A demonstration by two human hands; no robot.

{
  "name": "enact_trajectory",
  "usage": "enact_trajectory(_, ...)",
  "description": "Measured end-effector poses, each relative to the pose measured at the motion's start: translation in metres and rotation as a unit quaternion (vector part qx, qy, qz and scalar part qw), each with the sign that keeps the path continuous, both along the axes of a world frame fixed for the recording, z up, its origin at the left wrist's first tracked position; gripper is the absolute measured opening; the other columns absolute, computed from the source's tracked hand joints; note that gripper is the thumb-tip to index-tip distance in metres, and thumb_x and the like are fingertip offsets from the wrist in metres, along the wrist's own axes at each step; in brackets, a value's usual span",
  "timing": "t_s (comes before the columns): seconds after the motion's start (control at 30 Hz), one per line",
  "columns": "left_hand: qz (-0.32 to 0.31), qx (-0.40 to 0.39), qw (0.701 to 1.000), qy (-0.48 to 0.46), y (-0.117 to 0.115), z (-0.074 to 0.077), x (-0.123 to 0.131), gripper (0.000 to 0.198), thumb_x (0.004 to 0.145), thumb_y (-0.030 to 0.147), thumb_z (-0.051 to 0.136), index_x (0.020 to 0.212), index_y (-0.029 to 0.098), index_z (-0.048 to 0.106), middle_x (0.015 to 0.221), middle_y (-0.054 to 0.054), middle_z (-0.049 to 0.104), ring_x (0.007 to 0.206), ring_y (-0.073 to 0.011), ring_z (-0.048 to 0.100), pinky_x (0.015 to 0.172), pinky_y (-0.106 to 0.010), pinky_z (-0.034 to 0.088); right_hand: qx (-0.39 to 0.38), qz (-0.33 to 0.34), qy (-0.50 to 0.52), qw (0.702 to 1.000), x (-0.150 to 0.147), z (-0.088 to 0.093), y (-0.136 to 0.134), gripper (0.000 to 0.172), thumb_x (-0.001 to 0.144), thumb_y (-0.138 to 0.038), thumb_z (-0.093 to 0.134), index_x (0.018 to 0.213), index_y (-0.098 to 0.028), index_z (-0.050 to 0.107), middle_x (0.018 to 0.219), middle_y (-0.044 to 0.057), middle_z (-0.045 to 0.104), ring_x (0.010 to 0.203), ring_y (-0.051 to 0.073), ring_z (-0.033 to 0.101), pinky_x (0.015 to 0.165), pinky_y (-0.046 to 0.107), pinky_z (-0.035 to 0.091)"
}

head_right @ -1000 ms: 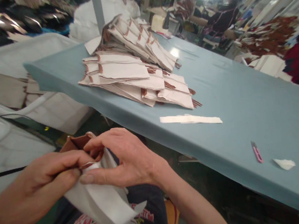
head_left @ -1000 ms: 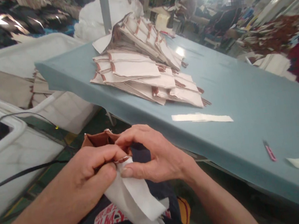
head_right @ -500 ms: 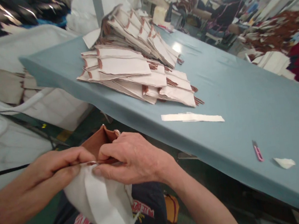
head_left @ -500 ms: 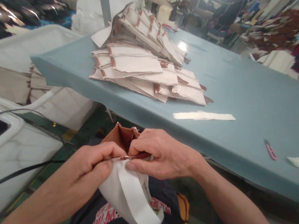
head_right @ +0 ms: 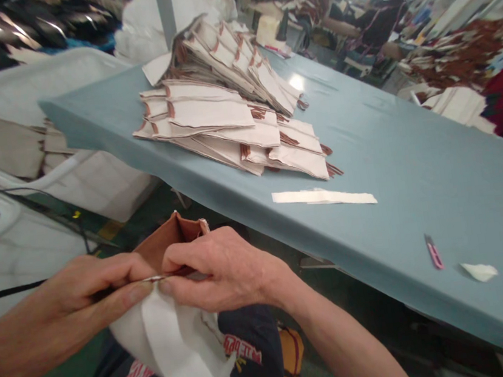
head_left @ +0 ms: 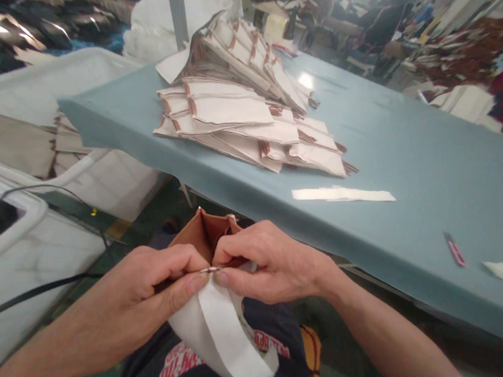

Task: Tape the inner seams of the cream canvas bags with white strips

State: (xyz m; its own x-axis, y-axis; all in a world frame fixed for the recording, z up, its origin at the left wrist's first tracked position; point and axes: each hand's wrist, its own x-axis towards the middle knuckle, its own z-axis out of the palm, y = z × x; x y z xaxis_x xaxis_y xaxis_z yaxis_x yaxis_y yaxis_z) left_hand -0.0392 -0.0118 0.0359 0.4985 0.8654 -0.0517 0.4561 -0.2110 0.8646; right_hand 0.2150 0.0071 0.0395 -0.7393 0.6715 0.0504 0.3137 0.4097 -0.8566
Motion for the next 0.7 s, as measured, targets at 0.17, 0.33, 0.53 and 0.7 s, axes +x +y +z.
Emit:
enact_trajectory(0.17,-0.05,-0.033,0.998,0.004,0.001,-0.003,-0.004,0.042,0.106,0.048,0.062,0.075,0.025,0.08,0.062,0.002,0.072,0.054,-0.0154,0.06,0.05,-0.02,0.042,-0.015,-0.024,0.006,1.0,-0.004,-0.011,-0.009,0.016,0.1,-0.029,0.059,0.085,-0.026,0.055,0.07,-0.007,0.053,0.062,0.013,0.045,0.063,0.027,0.034)
enact_trajectory(0.33,-0.004,-0.027,1.0,-0.011,-0.001,-0.006,0.0,0.029,0.102,0.04,0.067,0.083,0.028,0.086,0.071,0.002,0.083,0.059,-0.0163,0.071,0.053,-0.017,0.05,-0.004,-0.047,-0.036,0.998,-0.003,-0.011,-0.011,0.005,0.096,-0.024,0.058,0.091,-0.025,0.058,0.074,-0.004,0.057,0.065,0.014,0.049,0.067,0.029,0.036)
enact_trajectory(0.53,0.007,0.039,0.999,-0.011,-0.001,-0.002,0.009,0.023,0.101,0.037,0.069,0.087,0.031,0.086,0.07,0.006,0.083,0.053,-0.0135,0.074,0.048,-0.013,0.049,-0.045,-0.045,-0.03,0.998,0.0,-0.005,-0.004,0.023,0.097,-0.035,0.064,0.079,-0.025,0.055,0.067,-0.007,0.048,0.063,0.013,0.041,0.068,0.03,0.031)
enact_trajectory(0.7,0.013,0.15,0.988,0.015,-0.005,0.0,0.007,0.019,0.101,0.029,0.068,0.094,0.033,0.085,0.073,0.007,0.084,0.055,-0.0124,0.077,0.063,-0.011,0.056,0.0,-0.045,-0.052,0.998,-0.004,0.004,-0.004,0.022,0.093,-0.03,0.062,0.075,-0.025,0.05,0.069,-0.005,0.051,0.065,0.014,0.041,0.069,0.032,0.03)
